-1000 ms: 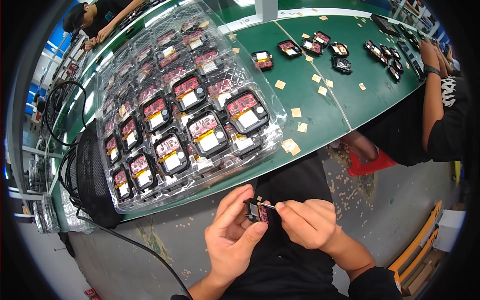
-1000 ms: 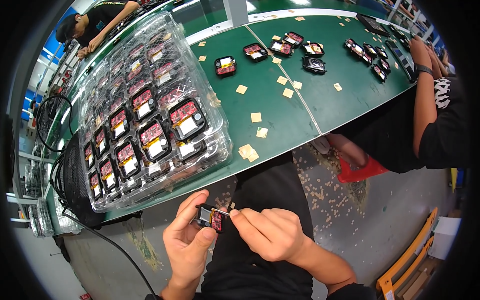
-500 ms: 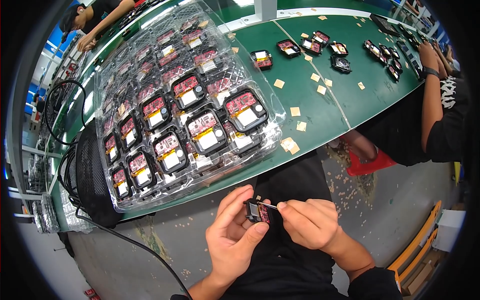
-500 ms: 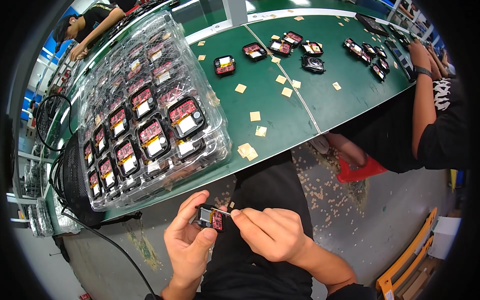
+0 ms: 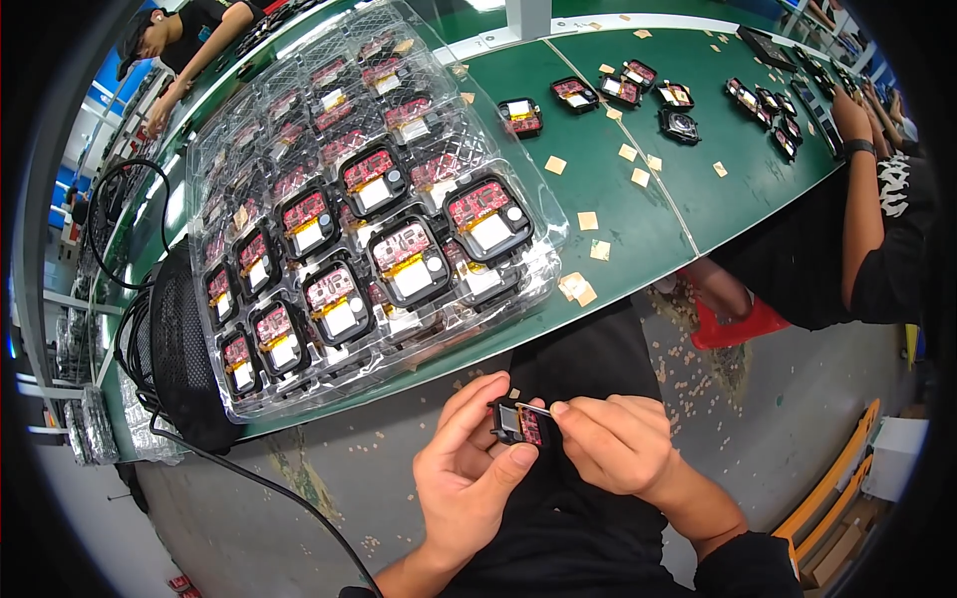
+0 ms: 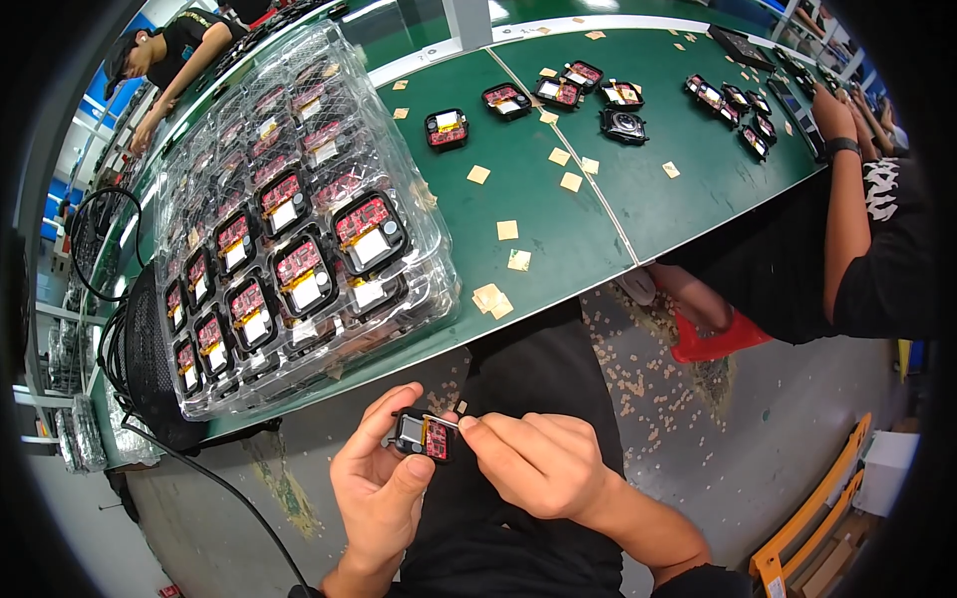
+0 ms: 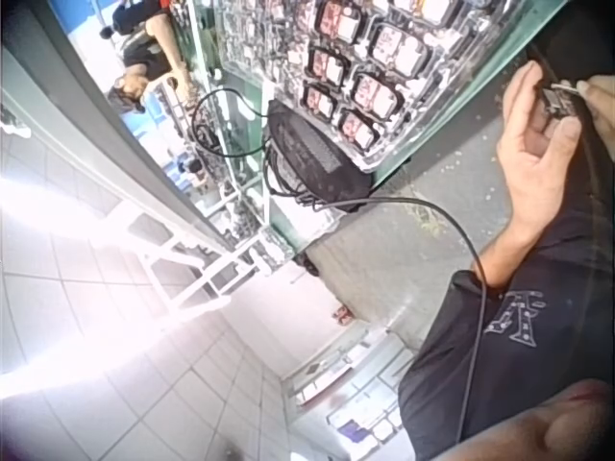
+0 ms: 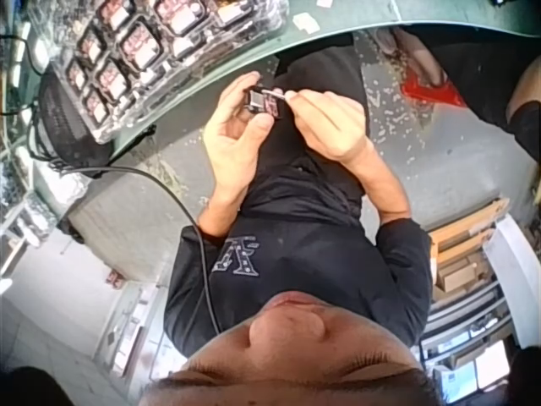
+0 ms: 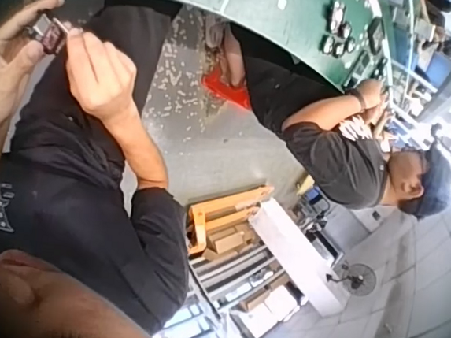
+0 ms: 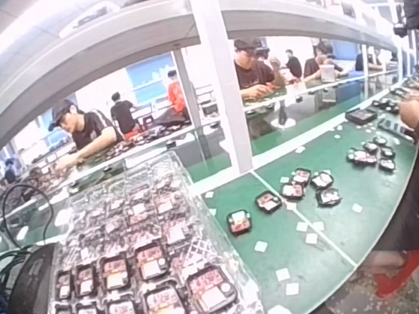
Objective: Assembling and inspecting internal components of smartwatches on a factory assembly line using tweezers.
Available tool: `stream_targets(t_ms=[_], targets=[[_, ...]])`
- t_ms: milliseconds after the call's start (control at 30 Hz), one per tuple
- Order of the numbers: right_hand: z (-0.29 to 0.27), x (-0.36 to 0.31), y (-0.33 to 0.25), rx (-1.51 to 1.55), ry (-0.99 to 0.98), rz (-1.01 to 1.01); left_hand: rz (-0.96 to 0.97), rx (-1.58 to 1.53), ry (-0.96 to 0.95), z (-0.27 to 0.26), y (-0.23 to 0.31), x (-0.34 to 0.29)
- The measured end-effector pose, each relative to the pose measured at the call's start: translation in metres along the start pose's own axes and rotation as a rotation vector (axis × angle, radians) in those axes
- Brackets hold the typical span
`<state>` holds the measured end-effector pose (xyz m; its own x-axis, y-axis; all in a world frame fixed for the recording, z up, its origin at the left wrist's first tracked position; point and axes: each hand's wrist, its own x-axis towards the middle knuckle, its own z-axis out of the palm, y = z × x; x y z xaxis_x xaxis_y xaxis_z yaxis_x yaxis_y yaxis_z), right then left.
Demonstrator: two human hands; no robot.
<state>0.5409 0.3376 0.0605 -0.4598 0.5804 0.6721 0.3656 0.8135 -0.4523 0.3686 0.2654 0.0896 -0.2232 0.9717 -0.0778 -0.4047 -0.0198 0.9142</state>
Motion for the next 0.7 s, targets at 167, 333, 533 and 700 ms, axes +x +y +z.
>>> stream_targets(t_ms=[167, 333, 533, 700], targets=[[0.001, 0.0, -0.002, -0.039, 0.001, -0.033, -0.042, -0.04, 0.06, 0.0, -0.004, -0.004], [0.001, 0.0, 0.001, -0.053, -0.003, -0.087, -0.022, -0.043, 0.063, 0.0, -0.001, -0.003], [0.003, -0.002, 0.004, -0.016, 0.008, -0.122, 0.002, -0.002, 0.025, -0.006, 0.002, -0.003], [0.002, -0.002, 0.007, 0.007, 0.014, -0.124, -0.024, 0.098, -0.119, -0.013, 0.012, 0.006]])
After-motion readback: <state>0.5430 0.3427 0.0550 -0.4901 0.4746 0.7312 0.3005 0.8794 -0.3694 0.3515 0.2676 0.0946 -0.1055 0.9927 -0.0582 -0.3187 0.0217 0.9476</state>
